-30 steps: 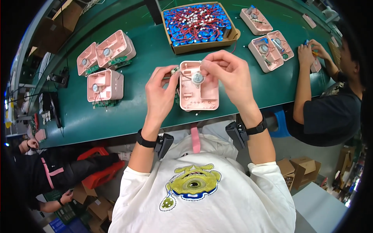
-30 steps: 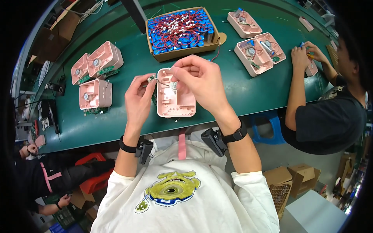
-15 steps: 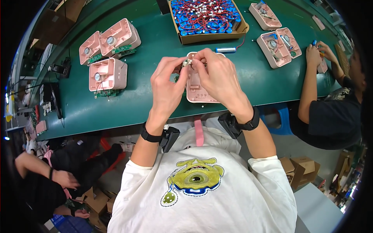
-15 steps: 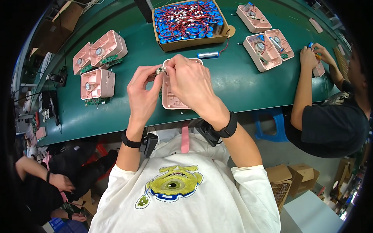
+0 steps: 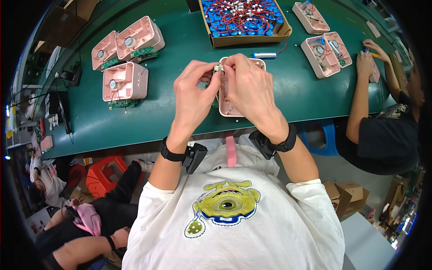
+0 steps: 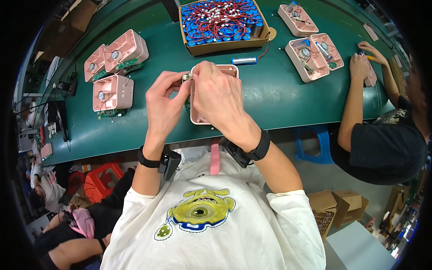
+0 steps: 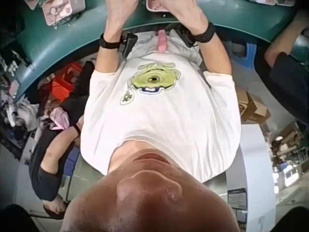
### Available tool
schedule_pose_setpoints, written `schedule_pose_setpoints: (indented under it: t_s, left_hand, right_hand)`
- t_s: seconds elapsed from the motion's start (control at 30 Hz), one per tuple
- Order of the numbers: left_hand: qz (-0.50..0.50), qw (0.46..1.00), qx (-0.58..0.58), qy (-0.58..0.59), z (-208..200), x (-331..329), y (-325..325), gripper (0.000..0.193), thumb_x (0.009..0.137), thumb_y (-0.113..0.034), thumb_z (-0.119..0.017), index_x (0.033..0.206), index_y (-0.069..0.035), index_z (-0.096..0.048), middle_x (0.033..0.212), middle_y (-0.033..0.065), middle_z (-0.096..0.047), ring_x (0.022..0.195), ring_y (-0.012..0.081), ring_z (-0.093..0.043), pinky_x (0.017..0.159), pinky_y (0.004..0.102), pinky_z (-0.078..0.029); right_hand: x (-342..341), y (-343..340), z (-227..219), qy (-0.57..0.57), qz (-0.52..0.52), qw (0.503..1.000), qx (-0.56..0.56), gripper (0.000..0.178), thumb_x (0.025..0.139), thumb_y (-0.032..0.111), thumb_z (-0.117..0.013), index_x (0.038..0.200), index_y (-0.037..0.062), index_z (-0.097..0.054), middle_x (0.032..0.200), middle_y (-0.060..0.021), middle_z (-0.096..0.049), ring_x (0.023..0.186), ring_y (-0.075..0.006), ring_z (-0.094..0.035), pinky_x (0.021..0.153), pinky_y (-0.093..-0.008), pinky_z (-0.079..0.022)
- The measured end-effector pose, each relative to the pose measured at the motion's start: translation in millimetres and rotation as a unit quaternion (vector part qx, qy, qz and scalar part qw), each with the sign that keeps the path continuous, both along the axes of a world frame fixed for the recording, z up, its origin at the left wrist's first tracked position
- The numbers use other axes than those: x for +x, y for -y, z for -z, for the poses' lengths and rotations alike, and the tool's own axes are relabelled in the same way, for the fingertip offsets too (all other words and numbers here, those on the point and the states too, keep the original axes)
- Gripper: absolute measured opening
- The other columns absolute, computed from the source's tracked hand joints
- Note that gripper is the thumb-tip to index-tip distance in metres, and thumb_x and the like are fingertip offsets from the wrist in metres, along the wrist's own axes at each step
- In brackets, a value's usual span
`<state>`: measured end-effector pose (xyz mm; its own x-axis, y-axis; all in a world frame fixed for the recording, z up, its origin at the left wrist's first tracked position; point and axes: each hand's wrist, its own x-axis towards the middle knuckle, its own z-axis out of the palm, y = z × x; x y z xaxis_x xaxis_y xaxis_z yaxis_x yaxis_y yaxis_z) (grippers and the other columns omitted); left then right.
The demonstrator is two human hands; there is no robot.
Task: The worker is assembling small electronic components into plastic holders on a factory production line.
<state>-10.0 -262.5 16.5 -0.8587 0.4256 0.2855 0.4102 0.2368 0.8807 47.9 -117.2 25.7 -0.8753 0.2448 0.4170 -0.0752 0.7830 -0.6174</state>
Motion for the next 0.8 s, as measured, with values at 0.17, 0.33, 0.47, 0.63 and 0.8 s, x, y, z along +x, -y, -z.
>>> schedule_pose_setpoints:
  t_s: [0.17,0.33,0.47,0.63,0.8]
  left_hand:
    - [0.008,0.999,0.036,-0.005,8,1,1,0.021,0.096,0.003,-0.070,0.116,0.009,-0.071,0.108,0.0093,-0.068,0.093,0.0131,-0.069,0.083,0.0264,-0.058]
    - [-0.001,0.996,0.080,-0.037,9,-2,-4,0.017,0.091,0.003,-0.072,0.108,0.006,-0.074,0.096,0.0116,-0.071,0.080,0.0184,-0.072,0.072,0.0303,-0.059]
    - [0.015,0.994,0.074,-0.077,7,-6,-8,0.017,0.093,0.003,-0.071,0.109,0.005,-0.074,0.097,0.0114,-0.071,0.081,0.0174,-0.072,0.073,0.0294,-0.058]
    - [0.006,0.998,0.056,-0.006,7,-14,0,0.017,0.094,0.002,-0.070,0.110,0.006,-0.074,0.099,0.0107,-0.070,0.082,0.0154,-0.071,0.075,0.0276,-0.058]
    - [-0.014,0.997,0.044,0.057,3,-6,3,0.019,0.095,0.001,-0.070,0.113,0.008,-0.072,0.101,0.0086,-0.068,0.085,0.0132,-0.069,0.078,0.0263,-0.057]
  right_hand:
    - [-1,6,2,-0.018,0.007,1.000,0.013,0.009,0.099,0.010,-0.065,0.103,0.0034,-0.063,0.088,-0.0157,-0.073,0.081,-0.0389,-0.072,0.066,-0.0495,-0.055]
    - [-3,6,1,-0.028,0.014,0.999,0.004,0.008,0.098,0.009,-0.066,0.102,0.0035,-0.063,0.091,-0.0156,-0.074,0.081,-0.0391,-0.072,0.066,-0.0488,-0.055]
    - [-8,9,6,-0.032,0.015,0.999,0.011,0.007,0.097,0.010,-0.067,0.098,0.0032,-0.063,0.092,-0.0150,-0.073,0.079,-0.0381,-0.072,0.066,-0.0474,-0.056]
    - [-3,-24,-21,-0.185,0.023,0.980,0.073,0.012,0.096,0.012,-0.069,0.099,0.0007,-0.070,0.096,-0.0150,-0.075,0.076,-0.0321,-0.073,0.066,-0.0422,-0.057]
    - [4,-144,-7,0.120,0.198,0.969,-0.082,0.025,0.098,0.012,-0.068,0.114,-0.0063,-0.072,0.111,-0.0177,-0.076,0.077,-0.0194,-0.074,0.065,-0.0334,-0.056]
